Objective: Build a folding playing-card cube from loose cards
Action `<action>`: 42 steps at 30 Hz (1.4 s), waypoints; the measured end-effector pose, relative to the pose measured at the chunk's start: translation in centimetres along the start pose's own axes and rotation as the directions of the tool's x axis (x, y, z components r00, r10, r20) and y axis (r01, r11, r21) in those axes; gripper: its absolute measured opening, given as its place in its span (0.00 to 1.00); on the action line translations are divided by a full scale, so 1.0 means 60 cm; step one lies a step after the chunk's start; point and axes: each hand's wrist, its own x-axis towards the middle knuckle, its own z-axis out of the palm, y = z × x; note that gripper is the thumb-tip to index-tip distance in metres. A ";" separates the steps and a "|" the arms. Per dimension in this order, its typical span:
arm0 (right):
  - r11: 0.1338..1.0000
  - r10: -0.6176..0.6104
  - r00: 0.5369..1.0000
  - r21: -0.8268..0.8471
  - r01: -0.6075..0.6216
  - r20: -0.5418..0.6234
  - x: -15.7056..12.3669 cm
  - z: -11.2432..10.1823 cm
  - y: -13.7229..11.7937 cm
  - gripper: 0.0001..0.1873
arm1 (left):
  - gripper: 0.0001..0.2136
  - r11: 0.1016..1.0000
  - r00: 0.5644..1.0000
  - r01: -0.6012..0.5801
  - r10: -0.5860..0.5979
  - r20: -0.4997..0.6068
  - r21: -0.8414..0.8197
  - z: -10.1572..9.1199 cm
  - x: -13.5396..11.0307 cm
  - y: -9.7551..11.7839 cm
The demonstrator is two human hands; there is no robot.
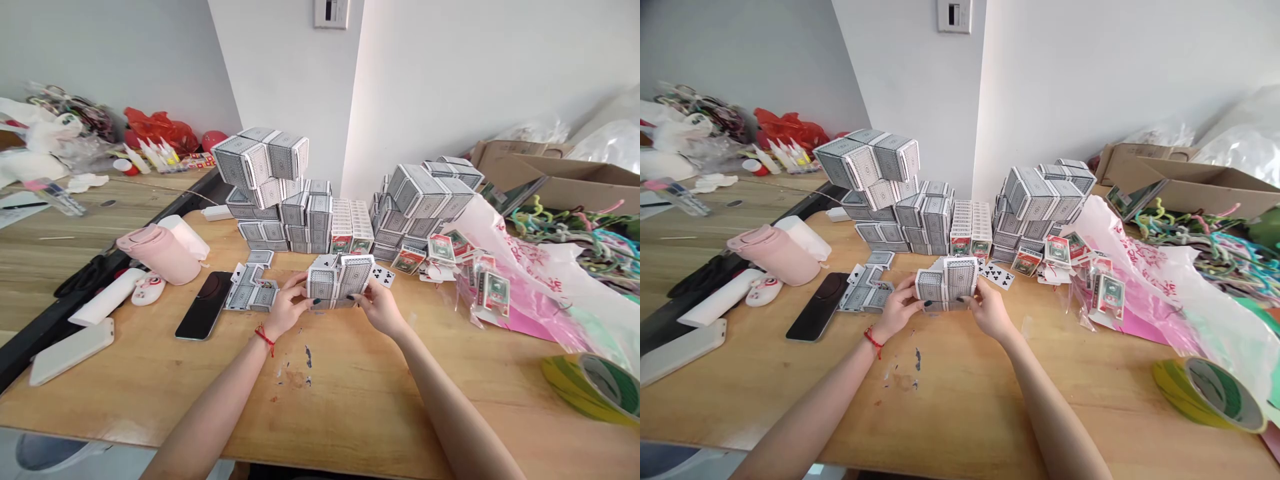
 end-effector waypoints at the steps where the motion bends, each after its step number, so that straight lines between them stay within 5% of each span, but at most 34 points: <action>1: 1.000 0.002 1.000 -0.031 -0.002 -0.010 -0.001 0.001 0.001 0.08 | 0.08 1.000 1.000 0.002 -0.002 -0.004 -0.001 0.000 0.000 -0.001; 16: 0.992 0.008 1.000 -0.128 -0.004 0.030 0.002 -0.010 -0.001 0.08 | 0.07 1.000 1.000 -0.015 0.015 0.004 0.004 0.004 0.000 -0.005; 31: 0.992 0.046 0.982 0.111 -0.067 0.183 0.014 -0.030 -0.009 0.06 | 0.05 0.998 0.998 -0.059 0.059 0.006 -0.009 0.004 -0.001 -0.018; 42: 0.943 0.037 0.990 -0.331 0.011 0.138 0.020 -0.033 -0.017 0.02 | 0.05 0.998 0.999 -0.041 0.041 0.007 -0.042 0.005 -0.002 -0.015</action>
